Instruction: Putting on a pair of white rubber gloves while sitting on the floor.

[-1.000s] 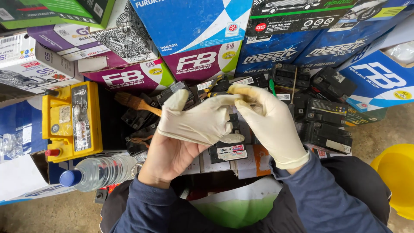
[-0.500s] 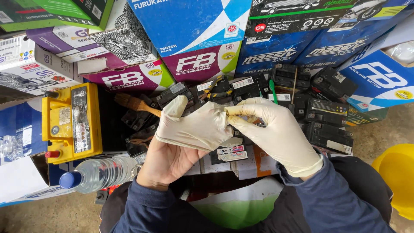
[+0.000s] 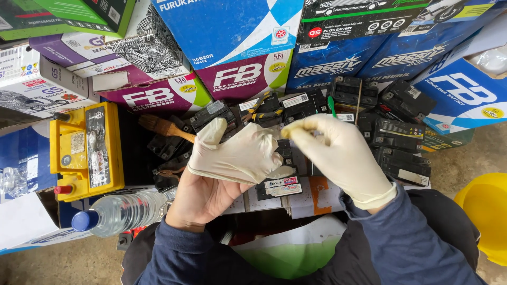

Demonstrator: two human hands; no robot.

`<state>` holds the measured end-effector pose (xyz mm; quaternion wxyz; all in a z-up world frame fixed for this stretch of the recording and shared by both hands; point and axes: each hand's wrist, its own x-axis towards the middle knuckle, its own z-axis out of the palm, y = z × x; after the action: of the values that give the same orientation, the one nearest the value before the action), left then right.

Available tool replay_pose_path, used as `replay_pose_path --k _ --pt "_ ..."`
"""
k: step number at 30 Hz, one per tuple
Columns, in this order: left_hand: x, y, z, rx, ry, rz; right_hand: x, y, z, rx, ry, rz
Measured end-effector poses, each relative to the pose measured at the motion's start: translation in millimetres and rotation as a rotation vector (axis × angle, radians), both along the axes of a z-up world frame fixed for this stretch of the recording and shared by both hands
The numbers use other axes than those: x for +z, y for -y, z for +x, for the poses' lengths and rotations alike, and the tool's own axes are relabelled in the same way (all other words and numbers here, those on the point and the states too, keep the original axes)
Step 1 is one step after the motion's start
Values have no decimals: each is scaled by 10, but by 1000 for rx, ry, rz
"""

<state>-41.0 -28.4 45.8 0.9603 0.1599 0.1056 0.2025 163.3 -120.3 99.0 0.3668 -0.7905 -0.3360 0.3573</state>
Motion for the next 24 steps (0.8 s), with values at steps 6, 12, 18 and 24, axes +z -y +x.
replay_pose_path --k 6,12,18,24 --pt "-64 -19 -40 36 55 -56 -237 57 -7 260 -174 55" --pt "-78 -18 -27 50 3 5 -152 4 -4 101 -163 -16" --pt "230 -30 87 31 72 -56 -250 -26 124 -34 -109 88" --pt "94 -68 -3 132 60 62 -236 -32 44 -45 -118 31"
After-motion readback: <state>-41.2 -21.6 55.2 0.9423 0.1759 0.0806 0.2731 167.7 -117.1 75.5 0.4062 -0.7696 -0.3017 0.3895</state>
